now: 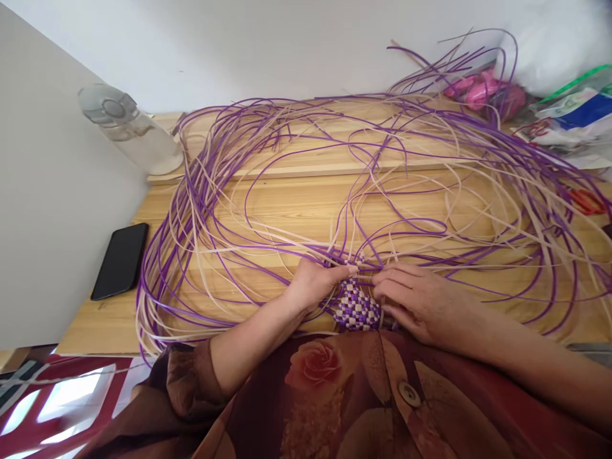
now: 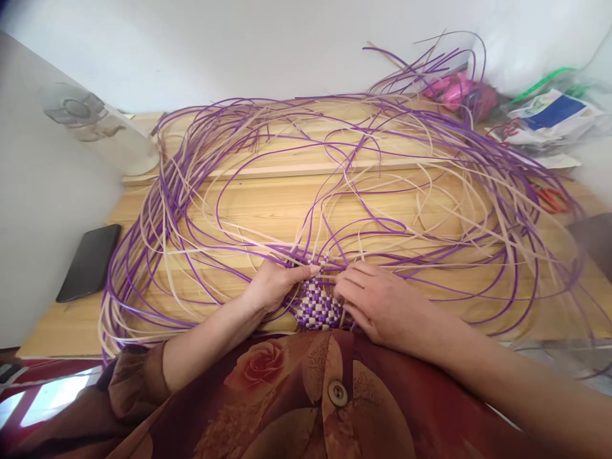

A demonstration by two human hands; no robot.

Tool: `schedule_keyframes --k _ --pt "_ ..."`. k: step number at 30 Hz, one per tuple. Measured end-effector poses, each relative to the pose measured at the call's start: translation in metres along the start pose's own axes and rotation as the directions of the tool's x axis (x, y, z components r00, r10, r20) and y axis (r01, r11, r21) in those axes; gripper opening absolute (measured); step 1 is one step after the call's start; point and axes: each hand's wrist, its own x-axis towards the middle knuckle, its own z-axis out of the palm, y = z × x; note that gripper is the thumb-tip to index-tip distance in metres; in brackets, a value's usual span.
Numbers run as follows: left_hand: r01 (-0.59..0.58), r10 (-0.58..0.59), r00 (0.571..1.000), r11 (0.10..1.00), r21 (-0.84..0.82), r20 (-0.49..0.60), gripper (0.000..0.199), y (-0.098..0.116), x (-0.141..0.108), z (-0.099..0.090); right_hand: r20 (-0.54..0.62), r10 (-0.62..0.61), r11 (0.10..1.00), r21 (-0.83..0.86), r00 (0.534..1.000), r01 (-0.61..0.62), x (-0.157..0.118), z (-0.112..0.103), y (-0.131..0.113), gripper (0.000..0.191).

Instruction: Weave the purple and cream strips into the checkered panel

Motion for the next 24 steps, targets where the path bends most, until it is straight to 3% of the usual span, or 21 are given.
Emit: schedule_keyframes --k 3,7,13,20,24 --pt "-0.018 0.018 1.0 1.0 0.026 -0.004 0.026 -0.003 0.002 -0.001 -0.005 0.113 0.993 -0.027 0.994 -0.113 -0.016 0.006 0.006 0.012" --pt "-0.049 0.049 0.999 0.999 0.008 -0.007 0.029 -0.005 0.005 0.0 -0.07 0.153 0.987 -0.035 0.986 -0.156 -0.025 0.012 0.009 0.014" --pt "-0.105 0.103 0.993 0.994 -0.021 -0.057 0.027 0.004 0.008 0.003 -0.205 0.122 0.99 -0.04 0.971 -0.133 -0.018 0.02 0.008 0.015" --pt "-0.228 0.228 0.971 0.974 0.014 -0.073 0.025 0.035 0.035 -0.001 -0.393 0.103 0.986 -0.079 0.914 -0.145 -0.002 0.014 0.018 0.006" --pt "-0.216 0.215 0.976 0.976 -0.019 -0.046 0.029 0.036 0.046 -0.003 -0.404 0.104 0.981 -0.108 0.909 -0.161 0.002 0.016 0.018 0.008"
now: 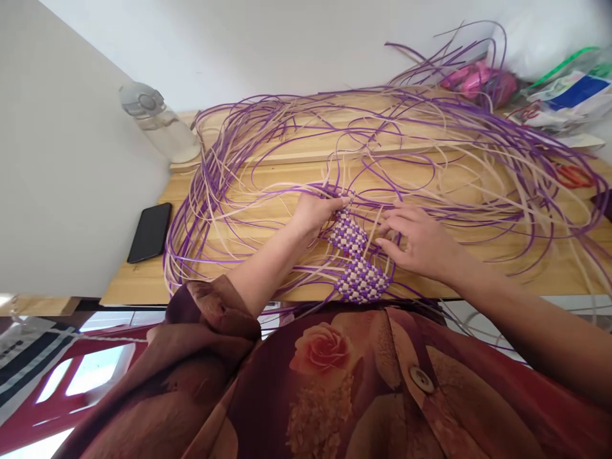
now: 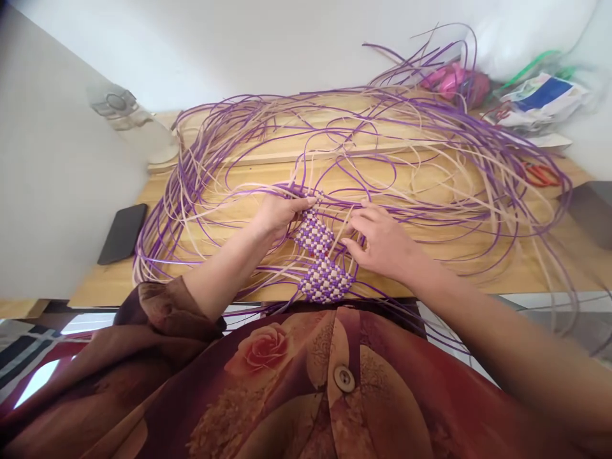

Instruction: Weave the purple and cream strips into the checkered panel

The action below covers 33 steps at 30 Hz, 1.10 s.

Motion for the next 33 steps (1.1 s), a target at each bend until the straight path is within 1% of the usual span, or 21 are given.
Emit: schedule_keyframes --k 3,5,7,9,10,11,13,15,16,18,20,23,25,26,27,28,29,30,31,32,33 --pt "0.026 -0.026 1.0 1.0 -0.011 -0.017 0.032 -0.009 -0.003 0.0 0.07 -0.012 1.0 0.003 0.997 0.012 -0.008 -0.001 -0.003 0.007" --pt "0.034 -0.035 0.998 0.999 -0.035 -0.045 0.032 -0.014 -0.005 0.0 0.134 0.009 1.0 -0.007 0.991 -0.008 -0.016 -0.005 -0.002 0.01" --pt "0.06 -0.063 0.997 0.996 -0.067 -0.045 0.033 -0.018 -0.006 0.0 0.221 0.096 0.995 -0.057 0.971 -0.086 -0.023 -0.011 0.004 0.014" --pt "0.118 -0.121 0.992 0.987 -0.11 -0.02 0.034 -0.021 -0.006 0.0 0.293 0.225 0.969 -0.165 0.929 -0.183 -0.025 -0.019 0.012 0.02" --pt "0.146 -0.149 0.989 0.982 -0.124 -0.014 0.035 -0.022 -0.005 0.001 0.292 0.28 0.95 -0.222 0.914 -0.22 -0.023 -0.023 0.017 0.024" --pt "0.172 -0.176 0.984 0.976 -0.136 -0.016 0.037 -0.023 -0.005 0.001 0.259 0.309 0.934 -0.263 0.915 -0.241 -0.019 -0.026 0.02 0.027" --pt "0.224 -0.229 0.973 0.962 -0.155 -0.014 0.041 -0.024 -0.005 0.001 0.137 0.264 0.942 -0.25 0.955 -0.224 -0.003 -0.028 0.025 0.026" --pt "0.26 -0.262 0.965 0.95 -0.173 0.008 0.042 -0.024 -0.005 0.001 0.029 0.137 0.981 -0.14 0.99 -0.132 0.019 -0.022 0.025 0.023" --pt "0.268 -0.269 0.963 0.946 -0.185 0.02 0.042 -0.024 -0.006 0.002 0.007 0.068 0.994 -0.082 0.998 -0.067 0.031 -0.017 0.025 0.024" --pt "0.269 -0.268 0.963 0.94 -0.212 0.033 0.045 -0.023 -0.007 0.002 0.015 -0.054 0.998 -0.019 0.998 0.054 0.052 -0.003 0.026 0.027" --pt "0.254 -0.254 0.967 0.942 -0.22 0.03 0.046 -0.022 -0.008 0.001 0.057 -0.127 0.991 -0.041 0.99 0.129 0.066 0.008 0.03 0.027" --pt "0.222 -0.222 0.975 0.96 -0.17 0.02 0.039 -0.024 -0.008 -0.001 0.162 -0.133 0.981 -0.121 0.978 0.153 0.078 0.011 0.035 0.024" --pt "0.208 -0.207 0.978 0.97 -0.122 0.026 0.034 -0.026 -0.008 -0.002 0.261 -0.055 0.99 -0.114 0.964 0.088 0.083 0.002 0.037 0.021" --pt "0.208 -0.205 0.978 0.973 -0.102 0.037 0.032 -0.026 -0.008 -0.003 0.329 -0.002 0.998 -0.062 0.944 0.024 0.087 -0.005 0.037 0.019" --pt "0.212 -0.208 0.977 0.973 -0.088 0.05 0.031 -0.026 -0.008 -0.004 0.413 0.047 0.997 0.03 0.909 -0.065 0.09 -0.012 0.037 0.019" --pt "0.218 -0.213 0.975 0.972 -0.086 0.061 0.03 -0.026 -0.008 -0.004 0.506 0.078 0.972 0.153 0.859 -0.179 0.095 -0.018 0.036 0.019" --pt "0.227 -0.221 0.973 0.969 -0.095 0.069 0.028 -0.026 -0.008 -0.004 0.589 0.085 0.909 0.284 0.804 -0.304 0.099 -0.023 0.036 0.021" --pt "0.236 -0.229 0.971 0.965 -0.115 0.072 0.028 -0.025 -0.009 -0.004 0.65 0.076 0.815 0.397 0.756 -0.423 0.104 -0.025 0.036 0.024" --pt "0.242 -0.233 0.97 0.96 -0.142 0.071 0.028 -0.025 -0.01 -0.004 0.682 0.08 0.712 0.471 0.727 -0.521 0.107 -0.026 0.037 0.028" --pt "0.245 -0.236 0.969 0.954 -0.171 0.073 0.03 -0.024 -0.01 -0.004 0.682 0.116 0.631 0.511 0.722 -0.584 0.109 -0.024 0.037 0.032" --pt "0.249 -0.238 0.968 0.949 -0.195 0.075 0.031 -0.023 -0.011 -0.004 0.651 0.184 0.595 0.522 0.736 -0.611 0.11 -0.02 0.038 0.033"
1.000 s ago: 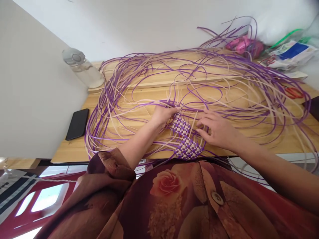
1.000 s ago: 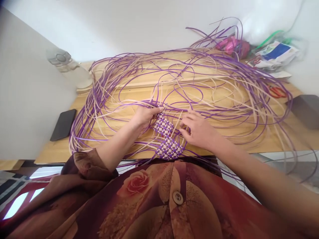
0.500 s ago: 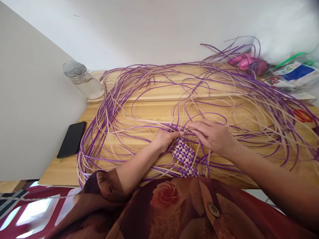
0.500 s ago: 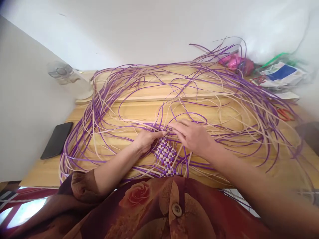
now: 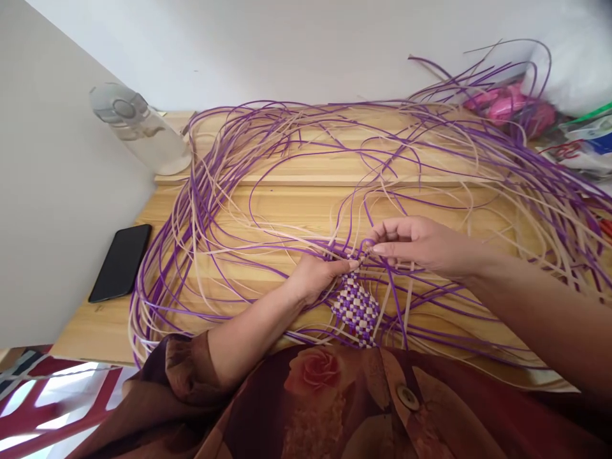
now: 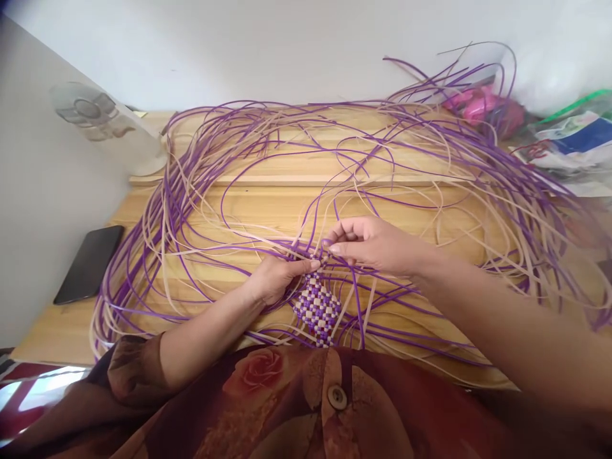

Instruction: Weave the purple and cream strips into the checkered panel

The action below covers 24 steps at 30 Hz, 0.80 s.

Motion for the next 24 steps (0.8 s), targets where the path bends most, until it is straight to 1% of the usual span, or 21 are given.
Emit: schedule_keyframes --k 1,2,3,4,5,6,7,9,10,12,15,16,18,20,21,24 --pt "0.009 -0.009 1.0 1.0 -0.014 0.001 0.032 0.001 -0.001 0.0 -0.115 0.006 1.0 -0.02 0.993 -0.008 0.003 0.003 0.004 0.032" --pt "0.022 -0.022 1.0 1.0 -0.017 -0.002 0.034 0.001 -0.001 0.0 -0.243 -0.006 0.996 -0.086 0.97 -0.016 0.004 0.007 0.009 0.031" --pt "0.036 -0.036 0.999 0.999 -0.013 -0.011 0.034 0.001 -0.001 0.001 -0.354 -0.039 0.984 -0.177 0.934 -0.025 0.005 0.012 0.014 0.028" --pt "0.049 -0.049 0.999 0.999 -0.007 -0.023 0.034 0.001 -0.001 0.001 -0.429 -0.093 0.961 -0.274 0.898 -0.031 0.004 0.017 0.018 0.027" --pt "0.06 -0.06 0.998 0.998 -0.004 -0.035 0.035 0.001 -0.001 0.001 -0.464 -0.154 0.932 -0.361 0.872 -0.028 0.002 0.023 0.022 0.026" --pt "0.067 -0.068 0.997 0.998 -0.005 -0.046 0.035 0.001 -0.001 0.001 -0.472 -0.207 0.904 -0.427 0.857 -0.017 -0.001 0.028 0.024 0.026" --pt "0.073 -0.073 0.996 0.997 -0.01 -0.054 0.035 0.001 -0.001 0.001 -0.465 -0.245 0.884 -0.468 0.851 -0.002 -0.005 0.032 0.025 0.026" --pt "0.077 -0.078 0.995 0.997 -0.028 -0.058 0.035 0.002 -0.002 0.003 -0.457 -0.267 0.875 -0.484 0.848 0.015 -0.012 0.04 0.025 0.026" --pt "0.07 -0.072 0.996 0.997 -0.036 -0.057 0.034 0.002 -0.002 0.003 -0.455 -0.255 0.885 -0.464 0.853 0.017 -0.015 0.043 0.024 0.025" --pt "0.05 -0.053 0.997 0.998 -0.04 -0.051 0.032 0.002 -0.002 0.005 -0.431 -0.207 0.918 -0.395 0.878 0.022 -0.019 0.049 0.022 0.027" --pt "0.031 -0.033 0.998 0.999 -0.036 -0.052 0.029 0.002 -0.002 0.006 -0.384 -0.119 0.961 -0.277 0.915 0.009 -0.019 0.054 0.024 0.032" --pt "0.03 -0.031 0.998 0.999 -0.037 -0.046 0.028 0.002 -0.002 0.006 -0.381 -0.072 0.977 -0.212 0.922 -0.012 -0.017 0.055 0.025 0.033" --pt "0.021 -0.023 0.999 0.999 -0.044 -0.032 0.027 0.002 -0.003 0.007 -0.37 0.058 0.998 -0.011 0.927 -0.066 -0.012 0.056 0.028 0.035" --pt "0.015 -0.016 1.0 0.999 -0.051 -0.025 0.027 0.003 -0.004 0.008 -0.334 0.185 0.971 0.208 0.924 -0.119 -0.006 0.056 0.031 0.037" --pt "0.009 -0.011 1.0 0.999 -0.052 -0.025 0.027 0.003 -0.004 0.008 -0.315 0.23 0.947 0.29 0.921 -0.137 -0.004 0.056 0.032 0.037" --pt "-0.023 0.023 1.0 0.999 -0.023 0.006 0.026 0.004 -0.005 0.008 -0.309 0.298 0.892 0.427 0.903 -0.148 0.0 0.058 0.031 0.037"
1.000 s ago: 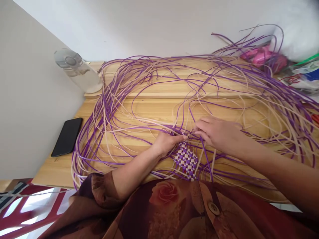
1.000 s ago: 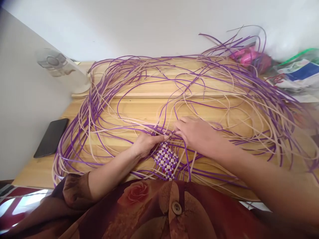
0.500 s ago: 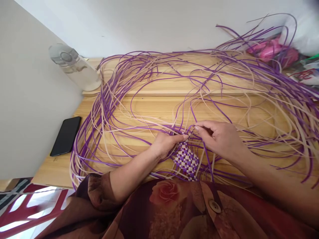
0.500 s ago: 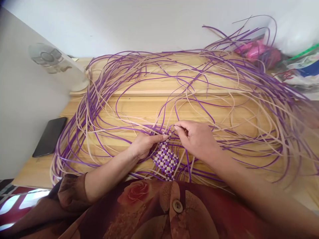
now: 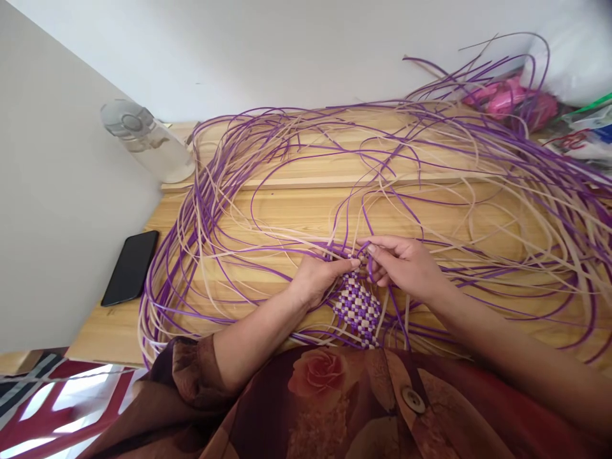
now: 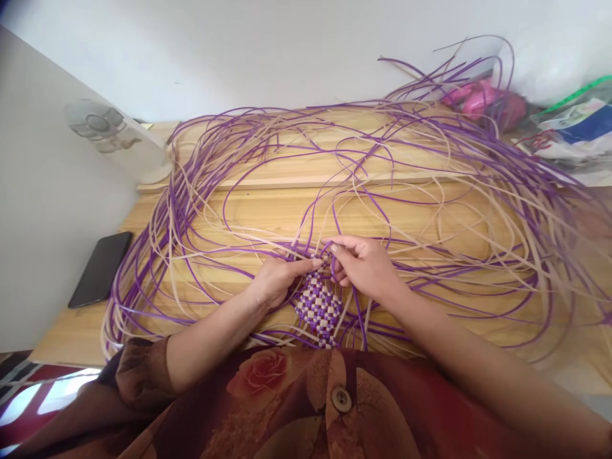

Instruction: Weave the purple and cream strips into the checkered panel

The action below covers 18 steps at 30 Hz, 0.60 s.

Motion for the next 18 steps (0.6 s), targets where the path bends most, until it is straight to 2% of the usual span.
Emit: schedule_keyframes --k 3,6,12,18 --pt "-0.03 0.029 0.999 0.999 0.037 0.025 0.028 0.0 0.0 -0.001 -0.026 0.031 0.997 0.073 0.999 -0.029 0.0 0.006 -0.002 0.037" --pt "-0.035 0.032 0.999 0.996 0.078 0.035 0.031 -0.002 0.001 0.0 -0.032 0.006 0.997 0.073 0.999 -0.004 0.0 0.014 -0.003 0.036" --pt "-0.108 0.138 0.987 0.946 0.304 -0.081 0.025 -0.009 -0.001 0.002 -0.072 -0.112 0.993 -0.043 0.991 0.109 0.003 0.022 -0.001 0.035" --pt "-0.098 0.13 0.989 0.927 0.362 -0.067 0.022 -0.012 -0.002 -0.001 0.038 -0.082 0.995 -0.051 0.996 0.084 -0.005 0.008 0.001 0.045"
